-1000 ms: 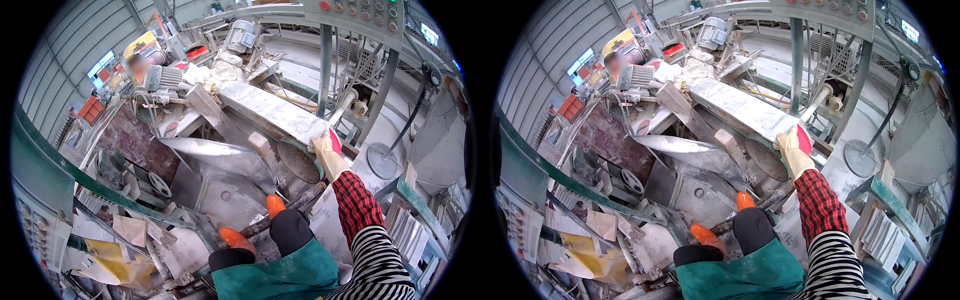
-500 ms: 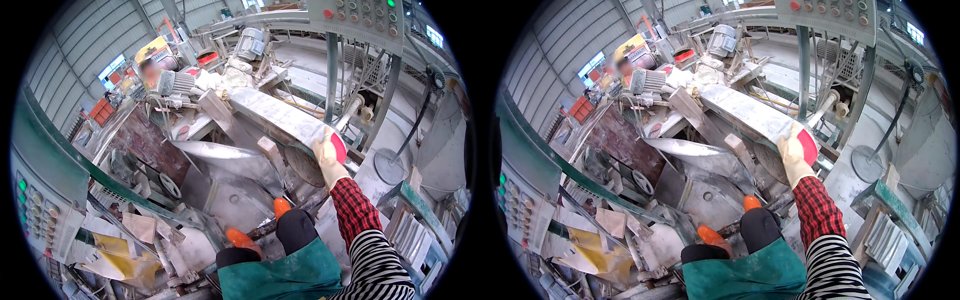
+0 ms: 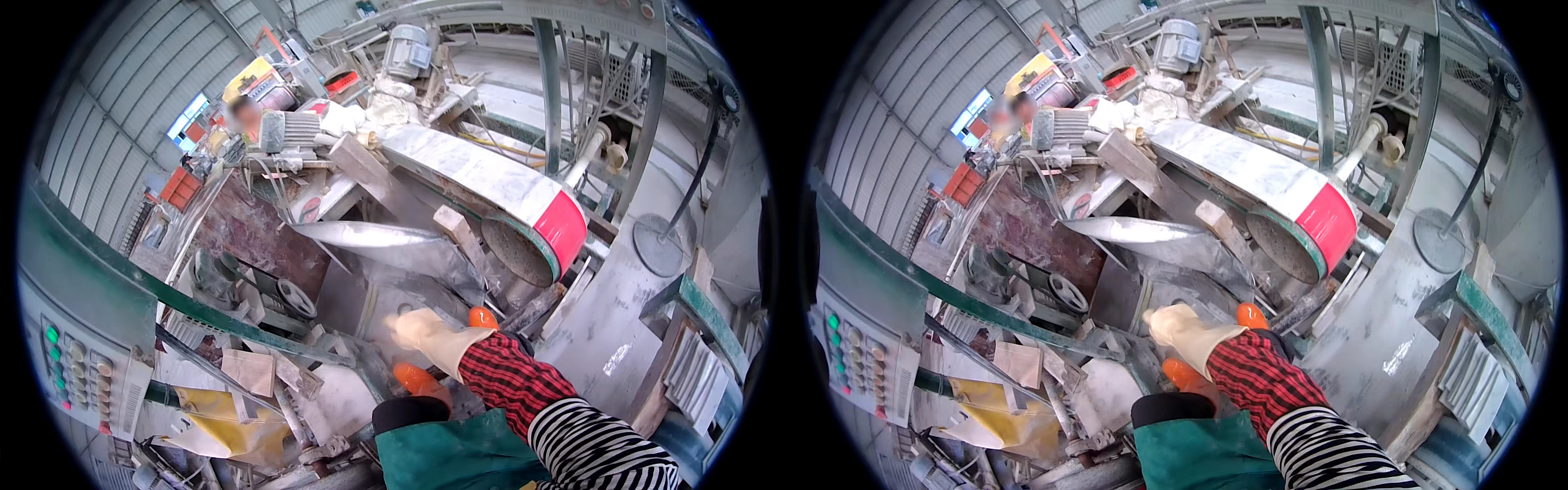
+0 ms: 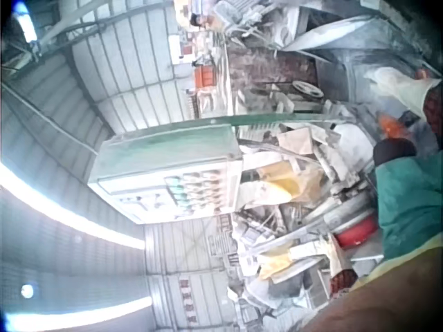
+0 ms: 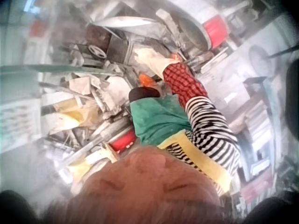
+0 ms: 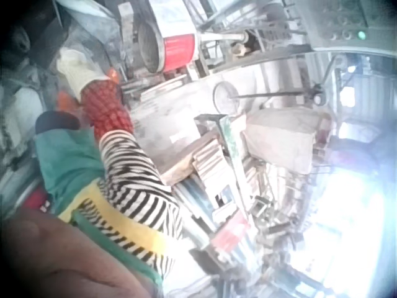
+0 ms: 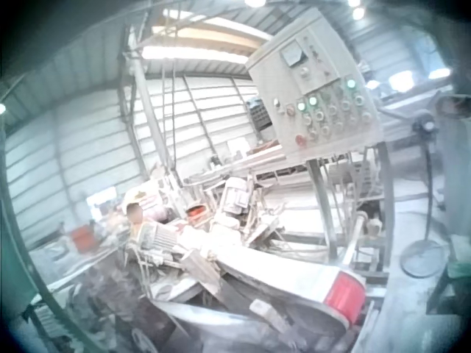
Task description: The person operates a sanding machine in a factory, repeatedly feeding rectangular wooden boards into a rotating drum. They wear gloves and an apron, handling each board individually and placing finished pieces aside.
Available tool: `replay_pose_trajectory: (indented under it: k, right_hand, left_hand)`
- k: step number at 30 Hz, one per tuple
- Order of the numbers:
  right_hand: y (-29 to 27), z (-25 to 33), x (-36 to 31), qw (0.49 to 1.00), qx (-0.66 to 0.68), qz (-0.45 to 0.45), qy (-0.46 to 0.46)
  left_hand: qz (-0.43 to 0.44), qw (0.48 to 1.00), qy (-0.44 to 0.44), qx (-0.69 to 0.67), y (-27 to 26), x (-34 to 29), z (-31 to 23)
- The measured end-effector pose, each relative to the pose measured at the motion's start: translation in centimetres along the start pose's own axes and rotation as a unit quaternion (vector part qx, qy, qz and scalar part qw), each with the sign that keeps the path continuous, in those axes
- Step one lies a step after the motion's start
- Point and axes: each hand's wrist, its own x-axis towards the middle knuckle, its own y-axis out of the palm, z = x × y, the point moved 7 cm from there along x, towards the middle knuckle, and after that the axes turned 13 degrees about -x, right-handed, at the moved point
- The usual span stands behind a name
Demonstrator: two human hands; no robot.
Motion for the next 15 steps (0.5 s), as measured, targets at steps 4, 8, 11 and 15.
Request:
replay_pose_trajectory:
  k: [4,8,11,15]
  right_hand:
    - [1.7,1.3,-1.7,0.966,-0.202,0.158,-0.031]
    - [-0.2,2.8,-2.5,0.982,-0.152,0.104,-0.05]
    - [0.1,2.2,-2.2,0.995,0.001,0.07,-0.073]
    - [0.7,2.7,-2.2,0.941,0.301,0.147,-0.049]
  left_hand:
    - [0.006,1.0,-0.013,-0.006,-0.2,0.0,0.6]
    - [0.026,0.998,-0.03,-0.039,-1.3,0.6,1.1]
    - [0.056,0.992,-0.006,-0.112,-1.4,2.5,-0.1]
    - [0.111,0.957,0.096,-0.25,0.4,7.0,-7.3]
